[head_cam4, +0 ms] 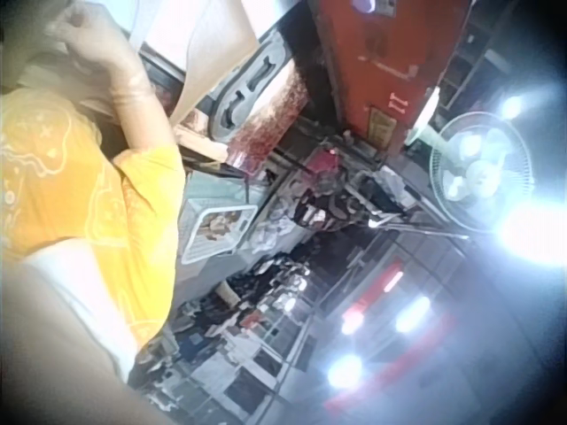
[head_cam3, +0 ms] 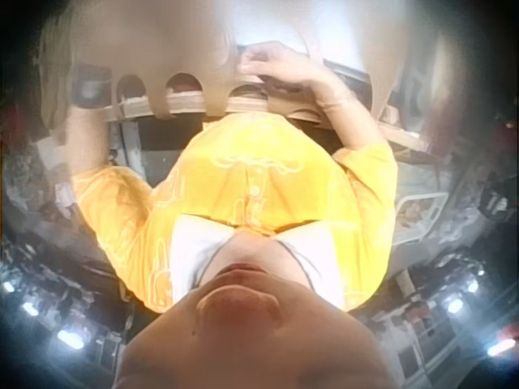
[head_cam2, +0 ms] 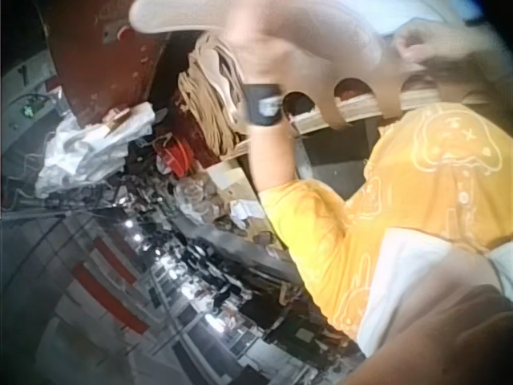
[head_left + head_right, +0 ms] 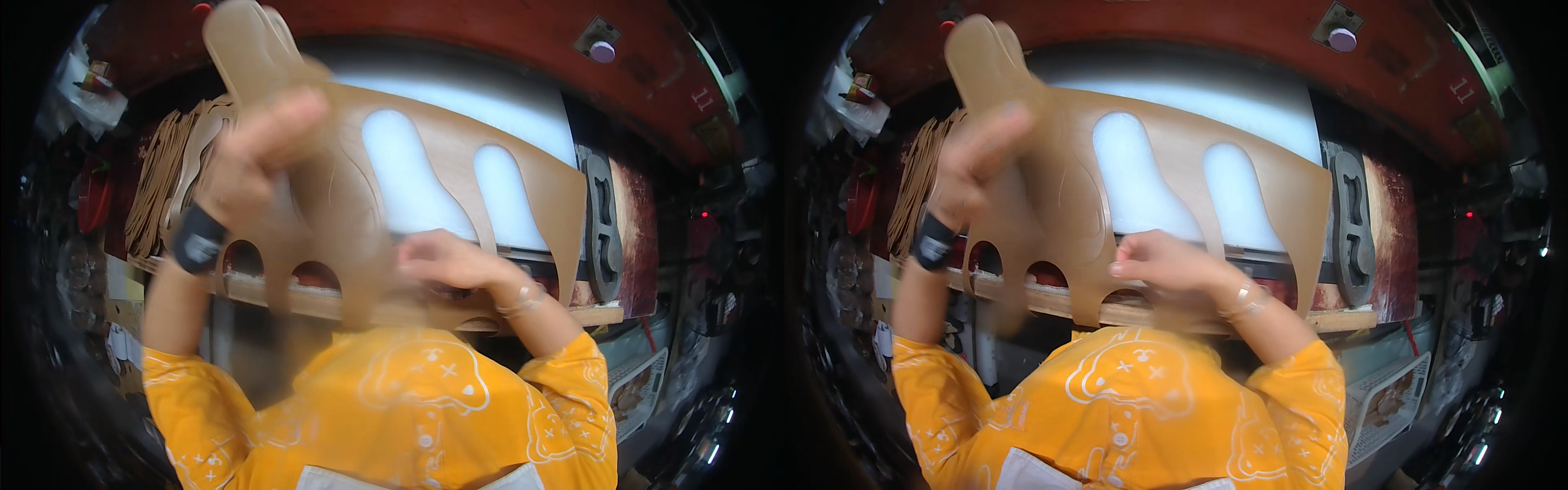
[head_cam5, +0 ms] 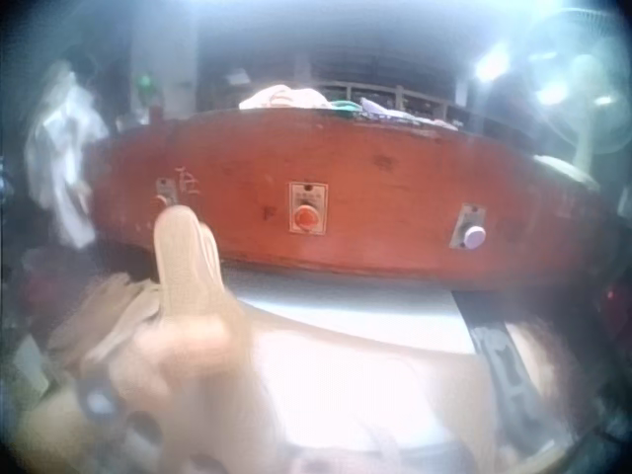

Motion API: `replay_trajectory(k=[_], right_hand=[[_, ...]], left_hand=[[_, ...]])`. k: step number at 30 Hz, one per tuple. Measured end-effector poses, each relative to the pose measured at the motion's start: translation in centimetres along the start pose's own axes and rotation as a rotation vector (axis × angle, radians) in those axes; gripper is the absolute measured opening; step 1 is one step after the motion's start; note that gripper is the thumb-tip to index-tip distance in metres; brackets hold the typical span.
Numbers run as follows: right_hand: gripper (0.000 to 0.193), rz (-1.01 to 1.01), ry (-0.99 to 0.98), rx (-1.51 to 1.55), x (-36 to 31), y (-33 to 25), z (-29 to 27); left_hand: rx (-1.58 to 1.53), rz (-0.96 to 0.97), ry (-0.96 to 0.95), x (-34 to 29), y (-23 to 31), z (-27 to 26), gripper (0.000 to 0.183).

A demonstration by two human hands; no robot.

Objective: The person repeatedly places flat material sheets onto a heated press, closes the press, and removes the pressed pieces. They handle multiple sheets one at a time, stacking the finished pieces on the side of the machine.

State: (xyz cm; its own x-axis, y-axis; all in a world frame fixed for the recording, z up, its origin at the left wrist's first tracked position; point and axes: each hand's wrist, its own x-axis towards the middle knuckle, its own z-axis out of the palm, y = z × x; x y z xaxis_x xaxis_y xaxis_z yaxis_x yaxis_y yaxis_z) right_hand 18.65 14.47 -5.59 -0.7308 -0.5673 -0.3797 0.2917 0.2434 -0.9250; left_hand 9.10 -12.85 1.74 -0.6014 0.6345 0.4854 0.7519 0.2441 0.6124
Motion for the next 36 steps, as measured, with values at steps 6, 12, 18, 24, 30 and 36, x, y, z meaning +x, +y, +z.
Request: replay_trajectory(k=[6, 12, 18, 24, 30, 36], right_hand=[[0.021, -0.244, -0.055, 0.861, 3.5, 3.3, 2.0], [0.024, -0.294, -0.032, 0.841, 3.1, 3.1, 2.1], [0.014, -0.322, -0.013, 0.836, 2.7, 3.0, 2.4], [0.008, -0.294, 0.198, 0.165, 2.8, 2.6, 3.2], [0.015, -0.166, 0.194, 0.103, 2.4, 1.9, 2.9], [0.021, -0.193, 0.276, -0.122, 1.5, 2.3, 3.1]], left_hand=[[0.281, -0.066, -0.216, -8.1, -2.8, 9.6, 0.079], [0.288, -0.021, -0.292, -6.9, -2.0, 7.8, 0.072], [0.173, 0.069, -0.166, -6.9, -2.3, 7.0, 0.048], [0.060, -0.514, 0.084, -5.3, -2.5, 6.0, 0.028], [0.267, 0.057, -0.138, -7.2, -1.1, 9.1, 0.045], [0.407, 0.041, -0.134, -7.5, -1.0, 11.0, 0.052]])
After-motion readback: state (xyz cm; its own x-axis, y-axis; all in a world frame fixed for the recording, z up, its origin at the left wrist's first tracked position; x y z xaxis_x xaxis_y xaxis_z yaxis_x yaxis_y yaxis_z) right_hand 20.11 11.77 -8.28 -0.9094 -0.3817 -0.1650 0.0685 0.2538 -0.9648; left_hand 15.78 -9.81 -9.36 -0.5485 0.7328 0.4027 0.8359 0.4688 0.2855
